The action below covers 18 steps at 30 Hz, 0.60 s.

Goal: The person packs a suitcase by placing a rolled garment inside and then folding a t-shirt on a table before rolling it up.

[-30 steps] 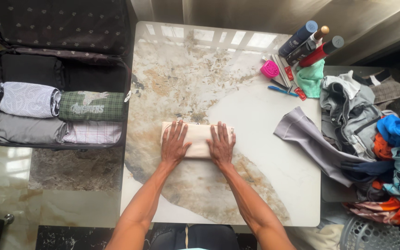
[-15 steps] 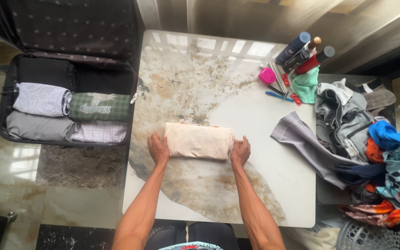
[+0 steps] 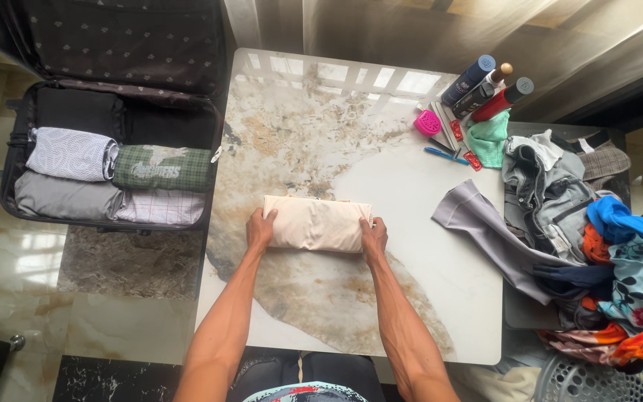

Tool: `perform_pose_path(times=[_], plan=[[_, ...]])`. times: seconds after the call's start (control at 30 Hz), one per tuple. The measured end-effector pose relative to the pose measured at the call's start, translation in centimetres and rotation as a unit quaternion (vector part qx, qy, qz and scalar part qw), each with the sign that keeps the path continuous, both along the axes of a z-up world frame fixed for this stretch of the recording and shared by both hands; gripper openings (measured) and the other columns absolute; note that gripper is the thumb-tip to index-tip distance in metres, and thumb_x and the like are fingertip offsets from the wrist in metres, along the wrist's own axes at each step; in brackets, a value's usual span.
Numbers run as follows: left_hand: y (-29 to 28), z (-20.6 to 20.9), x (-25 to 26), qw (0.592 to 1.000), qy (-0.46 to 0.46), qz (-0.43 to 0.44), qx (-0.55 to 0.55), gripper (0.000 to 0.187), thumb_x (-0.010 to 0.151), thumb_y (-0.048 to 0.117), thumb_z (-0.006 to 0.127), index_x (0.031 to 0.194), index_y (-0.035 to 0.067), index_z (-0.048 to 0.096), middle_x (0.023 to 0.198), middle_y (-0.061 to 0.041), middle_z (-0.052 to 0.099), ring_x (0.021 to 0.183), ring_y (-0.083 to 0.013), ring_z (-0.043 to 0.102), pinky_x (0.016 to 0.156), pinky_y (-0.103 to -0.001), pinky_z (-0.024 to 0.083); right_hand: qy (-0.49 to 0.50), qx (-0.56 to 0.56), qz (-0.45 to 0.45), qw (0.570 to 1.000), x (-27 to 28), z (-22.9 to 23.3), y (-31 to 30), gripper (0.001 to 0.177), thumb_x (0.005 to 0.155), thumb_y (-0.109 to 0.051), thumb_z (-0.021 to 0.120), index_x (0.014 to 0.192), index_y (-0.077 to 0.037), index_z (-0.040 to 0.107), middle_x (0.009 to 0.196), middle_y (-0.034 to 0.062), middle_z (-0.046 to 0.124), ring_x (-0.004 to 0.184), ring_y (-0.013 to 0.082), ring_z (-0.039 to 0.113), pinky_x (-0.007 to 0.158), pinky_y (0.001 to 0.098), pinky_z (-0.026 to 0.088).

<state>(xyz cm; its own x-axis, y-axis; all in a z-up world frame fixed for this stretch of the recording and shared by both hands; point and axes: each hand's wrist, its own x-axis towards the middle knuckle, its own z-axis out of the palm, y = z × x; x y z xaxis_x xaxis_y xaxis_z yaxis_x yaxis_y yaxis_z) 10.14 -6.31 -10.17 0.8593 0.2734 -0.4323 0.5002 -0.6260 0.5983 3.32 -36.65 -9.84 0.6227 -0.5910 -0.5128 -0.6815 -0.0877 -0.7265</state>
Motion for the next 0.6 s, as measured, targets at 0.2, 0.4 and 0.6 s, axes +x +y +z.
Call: perform_pose_path(times=[0.2, 0.4, 0.6], plan=[[0.8, -1.3, 0.0, 0.988, -0.03, 0.03, -0.147, 0.048, 0.093, 0.036, 0.074, 0.118, -0.004, 0.063, 0.106, -0.019, 0.071, 0.096, -0.0321, 0.07, 0.083, -0.042, 0.053, -0.075, 0.317, -0.067, 0.943, 0.3, -0.6, -1.2, 0.037, 0.091, -0.016, 0.073, 0.119, 0.007, 0.066, 0.105, 0.0166, 0.074, 0.094, 0.031, 0.07, 0.076, 0.0424, 0.058], [1.5, -0.1, -0.8, 0.887, 0.025, 0.061, -0.457, 0.031, 0.096, 0.016, 0.066, 0.12, -0.004, 0.064, 0.107, -0.018, 0.072, 0.087, -0.0212, 0.071, 0.074, -0.033, 0.058, -0.087, 0.39, -0.062, 0.914, -1.0, 3.1, -1.2, 0.042, 0.097, -0.015, 0.058, 0.134, 0.004, 0.051, 0.121, 0.0178, 0.067, 0.106, 0.028, 0.07, 0.086, 0.0429, 0.062], [2.5, 6.7, -3.3, 0.812, 0.043, 0.086, -0.576, 0.038, 0.1, 0.016, 0.06, 0.131, -0.006, 0.054, 0.113, -0.018, 0.07, 0.093, -0.0234, 0.073, 0.079, -0.037, 0.06, -0.129, 0.436, -0.065, 0.888, -3.6, 8.1, -0.5, 0.042, 0.1, -0.017, 0.055, 0.135, 0.006, 0.05, 0.124, 0.0209, 0.067, 0.109, 0.0305, 0.069, 0.088, 0.0452, 0.061]])
